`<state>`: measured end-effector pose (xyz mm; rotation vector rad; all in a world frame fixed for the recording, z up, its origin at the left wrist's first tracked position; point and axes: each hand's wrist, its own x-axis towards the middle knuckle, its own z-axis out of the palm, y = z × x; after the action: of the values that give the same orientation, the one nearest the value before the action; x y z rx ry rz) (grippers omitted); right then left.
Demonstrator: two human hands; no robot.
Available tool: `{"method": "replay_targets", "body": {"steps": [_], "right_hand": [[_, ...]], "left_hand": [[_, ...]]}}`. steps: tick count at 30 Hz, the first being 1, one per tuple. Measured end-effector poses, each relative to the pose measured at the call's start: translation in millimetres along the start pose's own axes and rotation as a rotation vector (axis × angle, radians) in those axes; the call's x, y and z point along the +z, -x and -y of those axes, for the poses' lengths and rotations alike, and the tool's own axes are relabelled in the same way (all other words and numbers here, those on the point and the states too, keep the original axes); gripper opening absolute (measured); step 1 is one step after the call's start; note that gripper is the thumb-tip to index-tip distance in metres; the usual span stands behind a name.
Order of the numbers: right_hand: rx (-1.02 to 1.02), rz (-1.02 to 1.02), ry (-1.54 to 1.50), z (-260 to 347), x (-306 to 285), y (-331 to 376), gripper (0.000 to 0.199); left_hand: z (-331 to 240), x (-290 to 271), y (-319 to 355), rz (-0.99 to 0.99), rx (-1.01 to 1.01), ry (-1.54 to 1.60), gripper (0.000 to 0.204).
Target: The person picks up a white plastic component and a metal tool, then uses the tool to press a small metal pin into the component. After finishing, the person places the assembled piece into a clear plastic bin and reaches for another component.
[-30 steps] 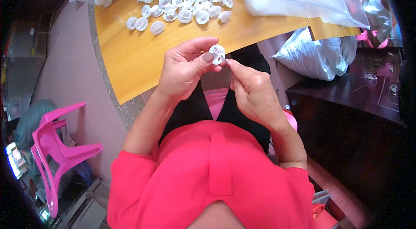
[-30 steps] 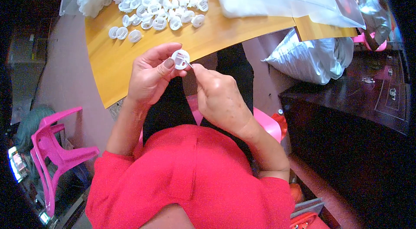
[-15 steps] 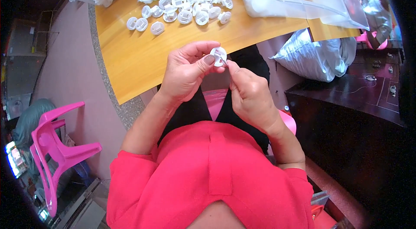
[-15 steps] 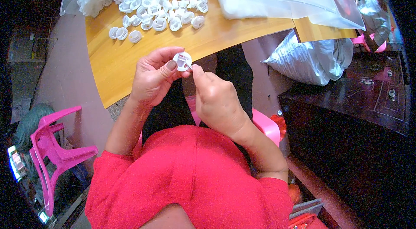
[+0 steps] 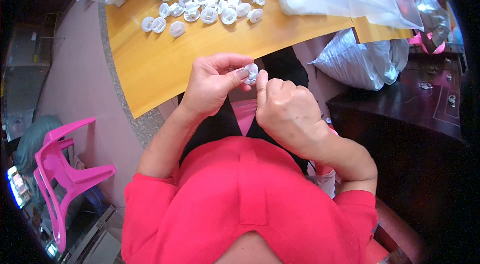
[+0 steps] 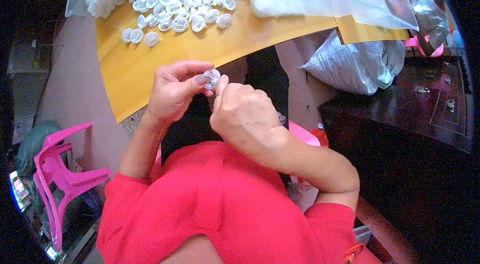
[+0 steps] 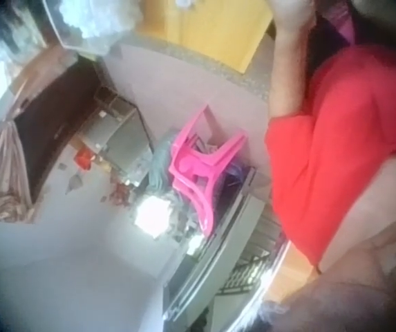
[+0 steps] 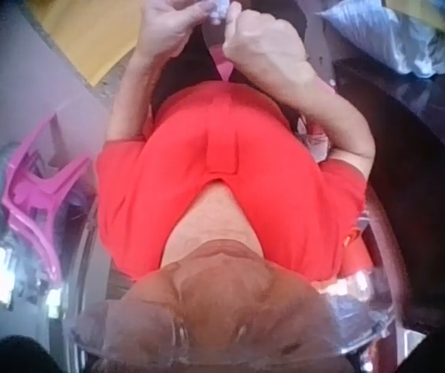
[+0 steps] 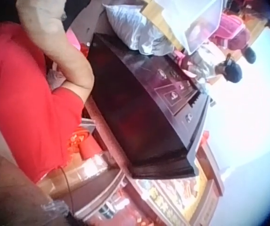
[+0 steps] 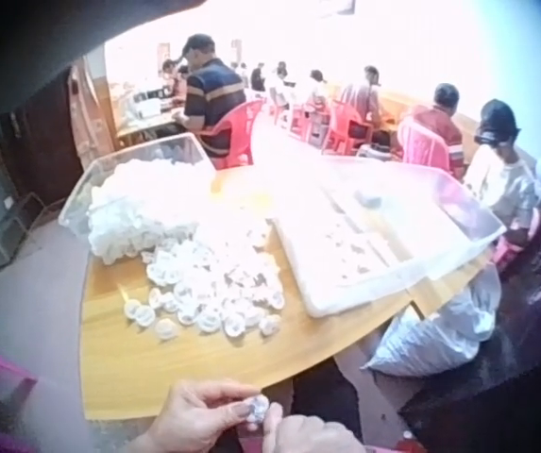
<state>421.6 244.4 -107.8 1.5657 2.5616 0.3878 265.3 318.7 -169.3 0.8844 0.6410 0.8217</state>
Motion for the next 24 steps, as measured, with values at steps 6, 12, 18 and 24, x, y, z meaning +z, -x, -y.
{"method": "replay_targets", "body": {"steps": [6, 12, 18, 24], "right_hand": [[-0.212, 0.173, -0.004, -10.5, -10.9, -4.4, 0.016], [-0.213, 0.262, 0.120, -7.0, -13.1, 2.0, 0.016], [-0.070, 0.008, -0.174, -26.7, -11.1, 7.1, 0.039], [0.036, -0.094, -0.317, -29.3, -18.6, 9.9, 0.043]], "left_hand": [[0.1, 8.8, -0.4, -0.001, -0.161, -0.212, 0.017], [5.3, 12.2, -2.8, 0.061, -0.190, -0.237, 0.015], [-1.1, -1.1, -3.8, 0.099, -0.139, 0.110, 0.018], [-16.1, -1.7, 0.4, 0.165, -0.072, 0.148, 0.023]]}}
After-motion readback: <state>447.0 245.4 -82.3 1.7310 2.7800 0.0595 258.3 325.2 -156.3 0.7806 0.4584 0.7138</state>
